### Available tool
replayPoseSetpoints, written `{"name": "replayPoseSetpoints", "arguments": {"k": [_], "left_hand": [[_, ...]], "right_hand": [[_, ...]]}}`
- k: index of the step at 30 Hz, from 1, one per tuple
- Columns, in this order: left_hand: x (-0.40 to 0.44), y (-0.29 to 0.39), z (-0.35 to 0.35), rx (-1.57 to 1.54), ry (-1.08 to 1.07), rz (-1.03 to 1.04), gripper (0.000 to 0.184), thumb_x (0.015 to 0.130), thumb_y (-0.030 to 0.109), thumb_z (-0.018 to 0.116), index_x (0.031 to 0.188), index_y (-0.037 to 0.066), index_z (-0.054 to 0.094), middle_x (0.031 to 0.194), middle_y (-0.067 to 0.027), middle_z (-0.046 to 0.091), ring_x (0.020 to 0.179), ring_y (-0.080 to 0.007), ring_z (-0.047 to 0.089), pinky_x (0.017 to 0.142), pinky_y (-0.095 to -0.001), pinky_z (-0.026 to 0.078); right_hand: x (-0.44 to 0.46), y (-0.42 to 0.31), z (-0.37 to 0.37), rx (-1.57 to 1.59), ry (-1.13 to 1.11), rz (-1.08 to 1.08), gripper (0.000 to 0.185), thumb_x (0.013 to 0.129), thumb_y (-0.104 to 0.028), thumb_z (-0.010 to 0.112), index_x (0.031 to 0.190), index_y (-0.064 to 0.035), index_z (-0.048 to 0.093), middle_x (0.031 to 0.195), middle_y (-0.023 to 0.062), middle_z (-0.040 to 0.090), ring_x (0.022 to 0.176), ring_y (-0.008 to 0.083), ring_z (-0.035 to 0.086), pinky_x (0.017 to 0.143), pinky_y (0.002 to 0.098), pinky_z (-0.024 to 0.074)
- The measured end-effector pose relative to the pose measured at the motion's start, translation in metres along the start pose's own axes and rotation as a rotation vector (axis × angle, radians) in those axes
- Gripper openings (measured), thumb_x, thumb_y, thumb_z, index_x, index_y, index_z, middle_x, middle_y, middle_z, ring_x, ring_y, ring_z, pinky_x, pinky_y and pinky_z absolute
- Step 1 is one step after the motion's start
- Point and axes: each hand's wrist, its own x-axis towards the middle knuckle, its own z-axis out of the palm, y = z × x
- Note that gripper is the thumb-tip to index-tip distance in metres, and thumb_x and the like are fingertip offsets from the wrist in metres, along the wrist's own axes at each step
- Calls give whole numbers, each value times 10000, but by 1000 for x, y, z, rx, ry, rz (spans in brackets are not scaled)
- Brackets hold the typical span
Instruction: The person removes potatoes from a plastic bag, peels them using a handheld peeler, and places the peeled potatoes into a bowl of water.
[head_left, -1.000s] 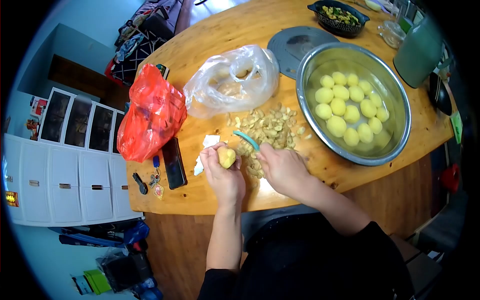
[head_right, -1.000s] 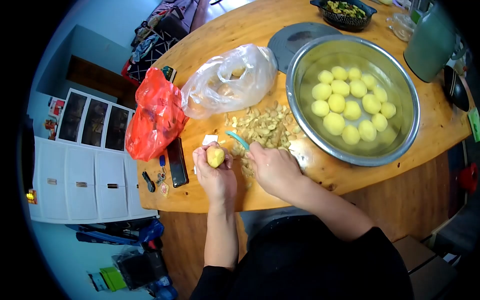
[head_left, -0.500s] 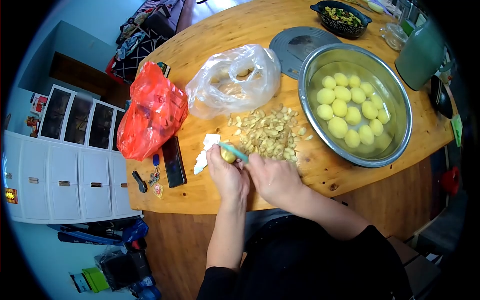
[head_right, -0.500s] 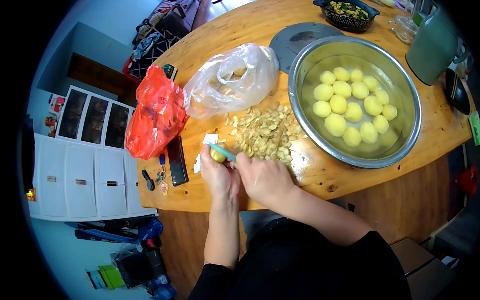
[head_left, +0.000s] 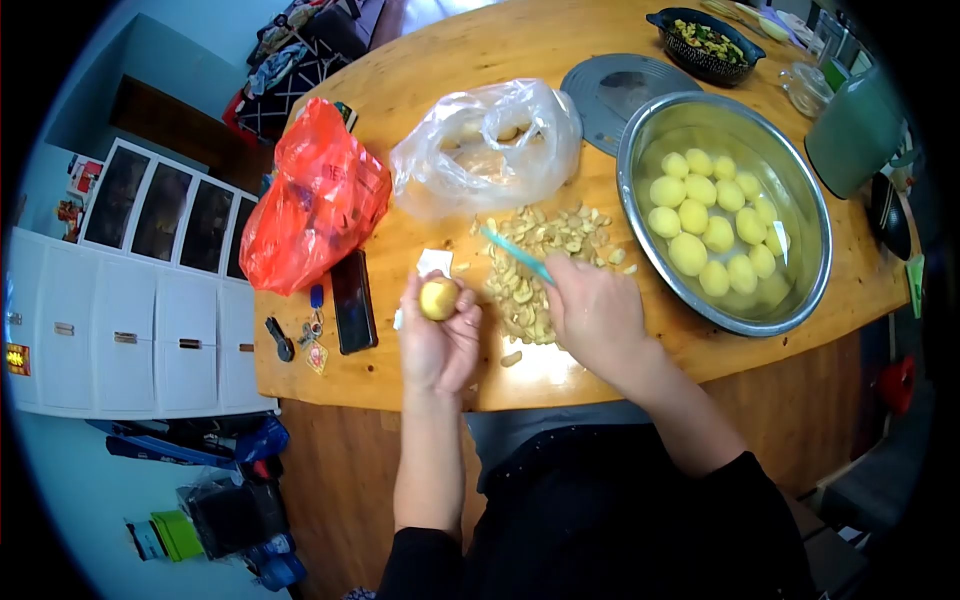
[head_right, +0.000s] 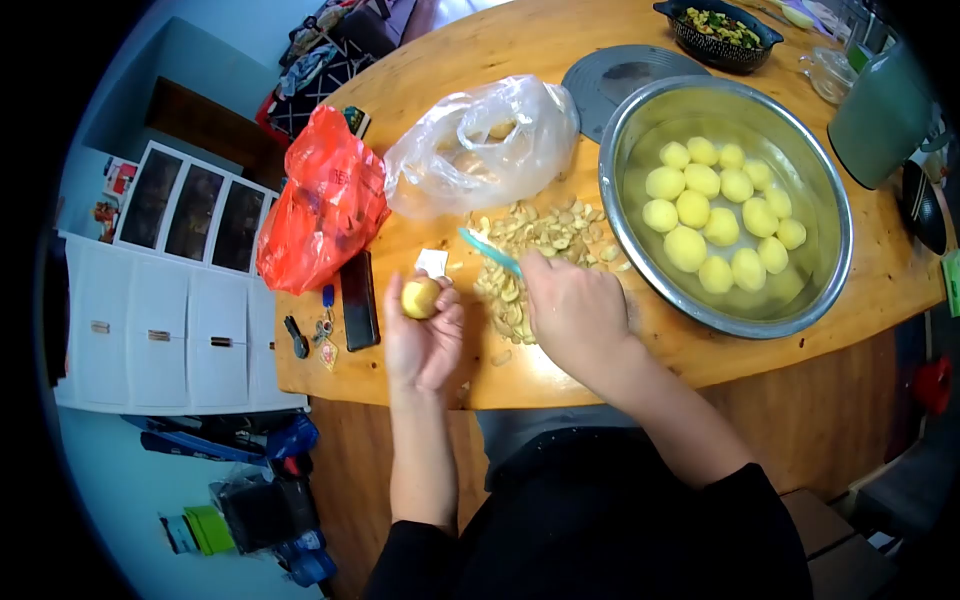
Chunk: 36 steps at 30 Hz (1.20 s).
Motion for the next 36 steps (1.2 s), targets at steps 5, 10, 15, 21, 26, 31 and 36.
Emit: {"name": "replayPoseSetpoints", "arguments": {"k": [5, 10, 15, 21, 26, 31, 36], "left_hand": [[-26, 53, -14, 344, 66, 367, 321, 1086, 362, 487, 1056, 75, 627, 934, -81, 629, 748, -174, 554, 635, -288, 465], [-60, 67, -46, 273, 173, 480, 285, 1076, 321, 498, 1051, 63, 619, 966, -86, 607, 734, -177, 526, 615, -297, 427], [-76, 56, -61, 129, 186, 507, 280, 1080, 324, 491, 1057, 74, 616, 975, -84, 603, 743, -172, 514, 610, -293, 412], [-79, 45, -67, 95, 181, 437, 294, 1086, 333, 491, 1070, 58, 596, 967, -89, 600, 751, -183, 509, 636, -301, 433], [-51, 19, -36, 22, 162, 186, 364, 1088, 372, 501, 1148, 24, 592, 973, -125, 612, 819, -206, 585, 711, -305, 520], [-14, -22, -6, 86, 26, 28, 447, 1111, 459, 389, 1080, 65, 597, 943, -100, 626, 774, -209, 599, 625, -300, 515], [-6, -40, 13, 82, 19, 43, 415, 1127, 426, 359, 1106, 62, 558, 866, -89, 590, 667, -170, 534, 573, -291, 447]], "right_hand": [[1, -1, -7, 57, 0, -29, 68, 895, -72, 624, 903, -36, 566, 827, 178, 661, 731, 416, 659, 632, 526, 514], [-27, -24, 20, 119, -131, -115, 233, 909, -245, 715, 943, -66, 568, 811, 128, 635, 677, 342, 678, 565, 458, 535], [-53, -72, 65, -37, -297, -233, 343, 872, -384, 772, 930, -103, 584, 783, 79, 611, 633, 253, 685, 517, 378, 534], [-37, -22, 59, -239, -78, -226, 182, 929, -221, 697, 882, -108, 562, 747, 59, 609, 575, 231, 656, 471, 377, 496], [-16, -8, 16, 75, 15, -101, 142, 957, -169, 646, 901, -74, 556, 792, 140, 648, 629, 354, 654, 527, 478, 491], [-7, -6, 4, 88, 35, -38, 206, 963, -242, 671, 936, -73, 557, 710, 156, 653, 620, 402, 648, 549, 524, 484], [-28, -20, 8, 131, 8, -65, 224, 982, -280, 652, 941, -84, 551, 680, 139, 657, 595, 368, 661, 519, 484, 502]]}}
